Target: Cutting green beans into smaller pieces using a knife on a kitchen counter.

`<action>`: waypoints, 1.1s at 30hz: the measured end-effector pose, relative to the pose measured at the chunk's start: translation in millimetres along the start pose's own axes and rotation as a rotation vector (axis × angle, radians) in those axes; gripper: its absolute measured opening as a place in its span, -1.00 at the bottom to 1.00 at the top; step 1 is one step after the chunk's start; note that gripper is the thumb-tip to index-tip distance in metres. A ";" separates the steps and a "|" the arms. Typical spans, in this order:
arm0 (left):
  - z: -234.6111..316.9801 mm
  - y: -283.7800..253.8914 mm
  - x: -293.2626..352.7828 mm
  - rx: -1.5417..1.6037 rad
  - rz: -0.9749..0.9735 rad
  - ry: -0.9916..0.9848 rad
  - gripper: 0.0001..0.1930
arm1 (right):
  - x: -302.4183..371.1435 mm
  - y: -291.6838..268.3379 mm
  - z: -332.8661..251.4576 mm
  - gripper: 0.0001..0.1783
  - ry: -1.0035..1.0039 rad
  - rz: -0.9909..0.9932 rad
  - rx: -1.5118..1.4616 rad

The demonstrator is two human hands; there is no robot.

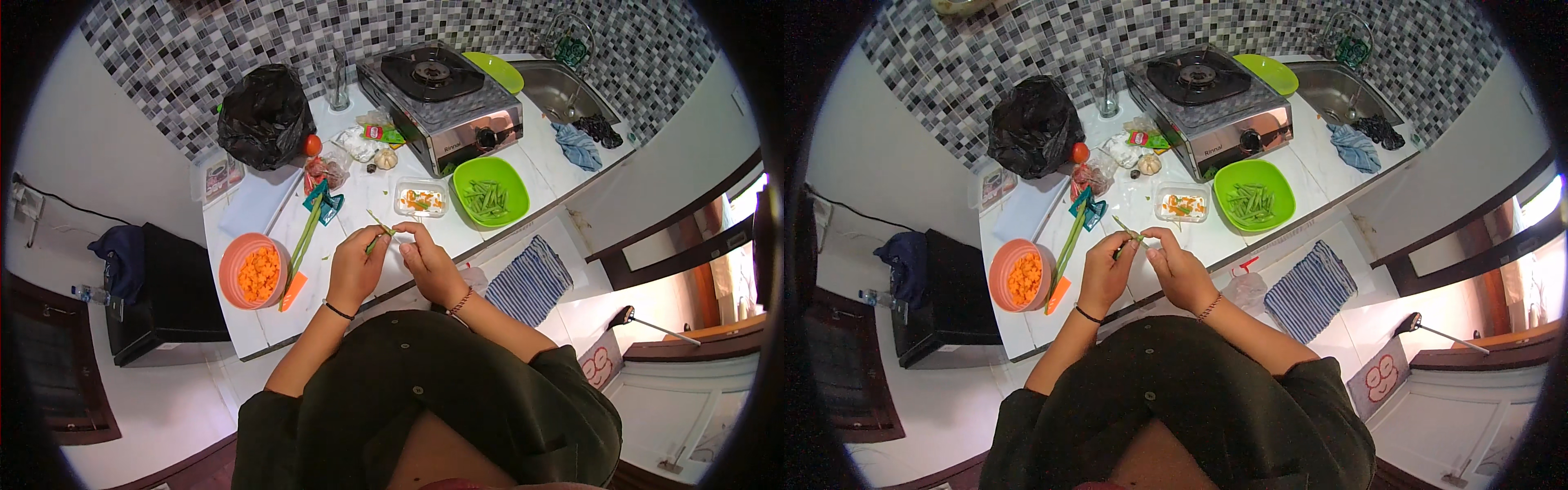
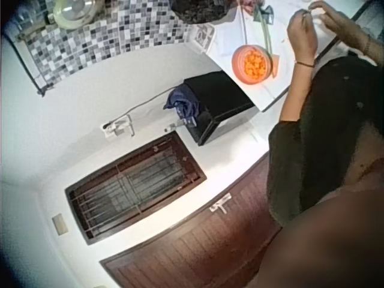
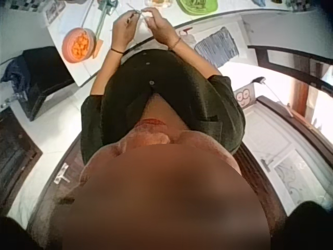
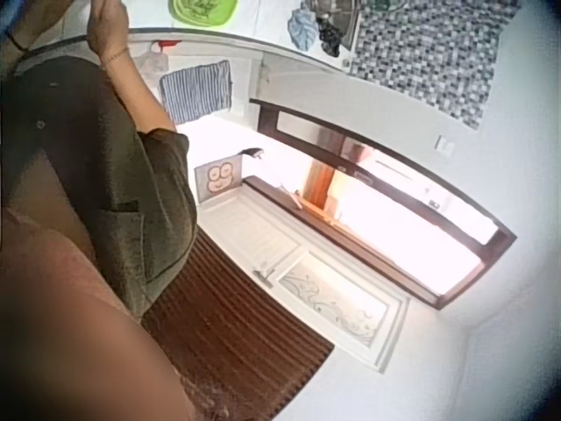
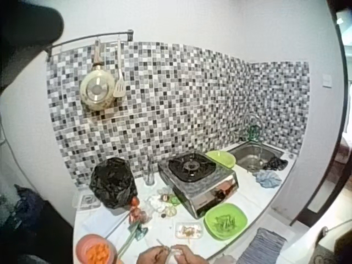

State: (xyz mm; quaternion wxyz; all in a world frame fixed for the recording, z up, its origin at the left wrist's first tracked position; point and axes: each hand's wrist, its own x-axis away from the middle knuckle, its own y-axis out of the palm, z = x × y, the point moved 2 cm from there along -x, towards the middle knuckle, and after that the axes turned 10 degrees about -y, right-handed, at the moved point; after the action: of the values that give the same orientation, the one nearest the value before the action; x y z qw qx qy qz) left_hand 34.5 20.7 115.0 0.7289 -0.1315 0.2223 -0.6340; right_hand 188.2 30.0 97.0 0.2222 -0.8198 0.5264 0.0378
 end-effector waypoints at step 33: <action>8.6 8.0 -29.1 0.153 0.024 0.083 -0.86 | -45.4 -43.3 -2.2 -0.79 0.572 -0.274 -1.131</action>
State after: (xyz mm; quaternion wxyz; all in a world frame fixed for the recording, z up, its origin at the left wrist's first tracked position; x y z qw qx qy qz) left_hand 42.9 49.9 123.3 0.7346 -0.0463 0.2051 -0.6451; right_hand 205.7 82.5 126.5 -0.3901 -0.8478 0.3541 0.0607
